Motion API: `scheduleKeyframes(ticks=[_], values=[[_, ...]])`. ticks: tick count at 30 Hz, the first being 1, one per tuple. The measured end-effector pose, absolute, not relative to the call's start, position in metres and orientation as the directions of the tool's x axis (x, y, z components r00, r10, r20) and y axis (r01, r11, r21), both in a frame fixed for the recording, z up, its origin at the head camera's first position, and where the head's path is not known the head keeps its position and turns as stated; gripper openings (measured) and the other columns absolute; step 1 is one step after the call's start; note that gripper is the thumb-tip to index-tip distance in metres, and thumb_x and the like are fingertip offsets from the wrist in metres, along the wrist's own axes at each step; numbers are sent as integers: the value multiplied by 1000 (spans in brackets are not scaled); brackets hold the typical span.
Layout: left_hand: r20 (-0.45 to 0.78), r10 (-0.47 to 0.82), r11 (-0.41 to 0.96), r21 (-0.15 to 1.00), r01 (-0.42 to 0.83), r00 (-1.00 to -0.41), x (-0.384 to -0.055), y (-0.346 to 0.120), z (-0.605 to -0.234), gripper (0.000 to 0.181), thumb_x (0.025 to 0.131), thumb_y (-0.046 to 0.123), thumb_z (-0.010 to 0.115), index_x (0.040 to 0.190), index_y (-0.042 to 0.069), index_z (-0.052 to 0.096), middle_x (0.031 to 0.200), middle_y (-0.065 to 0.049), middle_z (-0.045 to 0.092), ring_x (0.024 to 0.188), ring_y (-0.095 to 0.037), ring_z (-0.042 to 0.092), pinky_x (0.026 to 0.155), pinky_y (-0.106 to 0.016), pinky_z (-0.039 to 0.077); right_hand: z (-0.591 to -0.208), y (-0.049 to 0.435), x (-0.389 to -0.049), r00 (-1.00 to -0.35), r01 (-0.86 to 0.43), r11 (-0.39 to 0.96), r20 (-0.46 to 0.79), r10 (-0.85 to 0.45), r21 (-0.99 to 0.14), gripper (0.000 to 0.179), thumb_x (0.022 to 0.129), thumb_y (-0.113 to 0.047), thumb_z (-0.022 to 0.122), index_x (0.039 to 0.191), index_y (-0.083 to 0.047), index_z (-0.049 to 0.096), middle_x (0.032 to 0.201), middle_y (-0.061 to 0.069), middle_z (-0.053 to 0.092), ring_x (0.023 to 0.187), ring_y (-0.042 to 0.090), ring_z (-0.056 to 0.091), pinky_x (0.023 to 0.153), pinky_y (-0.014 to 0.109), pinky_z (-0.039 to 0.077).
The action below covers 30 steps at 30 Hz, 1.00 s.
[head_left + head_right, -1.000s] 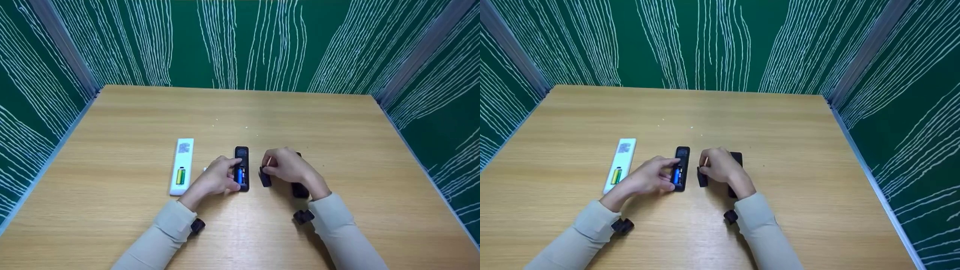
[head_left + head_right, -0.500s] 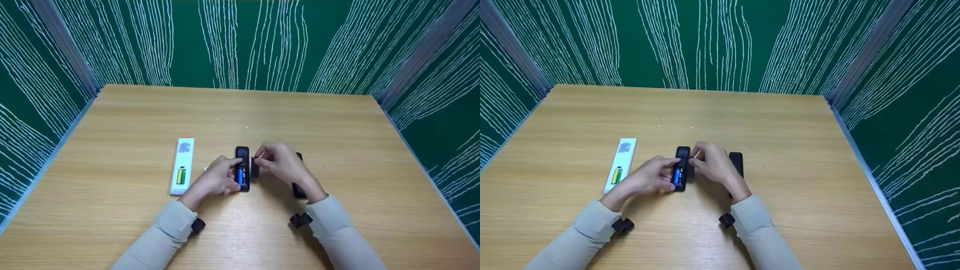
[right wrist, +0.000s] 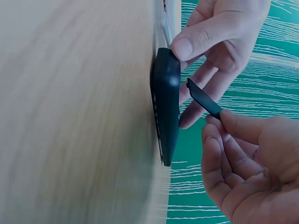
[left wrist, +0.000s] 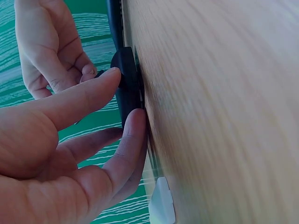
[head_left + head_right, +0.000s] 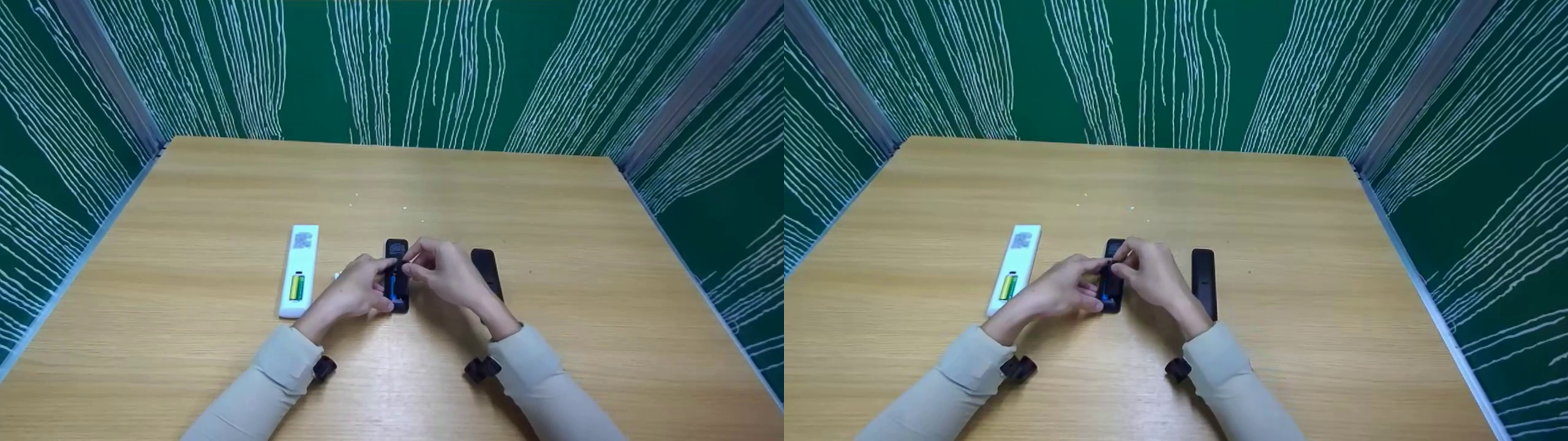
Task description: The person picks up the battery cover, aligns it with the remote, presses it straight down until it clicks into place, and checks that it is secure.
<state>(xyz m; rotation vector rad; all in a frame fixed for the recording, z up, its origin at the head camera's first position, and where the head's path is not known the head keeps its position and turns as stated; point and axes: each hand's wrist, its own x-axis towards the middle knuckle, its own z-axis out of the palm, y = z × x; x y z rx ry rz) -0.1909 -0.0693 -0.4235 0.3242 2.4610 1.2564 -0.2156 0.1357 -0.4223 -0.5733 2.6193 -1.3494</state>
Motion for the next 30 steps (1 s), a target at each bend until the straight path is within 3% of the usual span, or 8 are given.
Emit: scheduleKeyframes(ticks=[17,30], values=[[-162,373,595,797,102,-913,-193,-71,-427,89,77,-7,85,157,0,48,130,-23,55,110,-30,57,103,-42,51,-430,132,-217,-900,-320,533,74,-430,-784,6,97,-8,77,103,-9,74,83,1,76,69,11,62,60,22,46],[-184,369,606,791,86,-911,-193,-70,-425,92,77,-9,85,160,5,46,132,-21,54,108,-28,56,101,-41,52,-431,130,-218,-900,-324,557,68,-430,-765,4,98,-7,76,102,-8,74,89,2,77,79,13,67,71,28,53]])
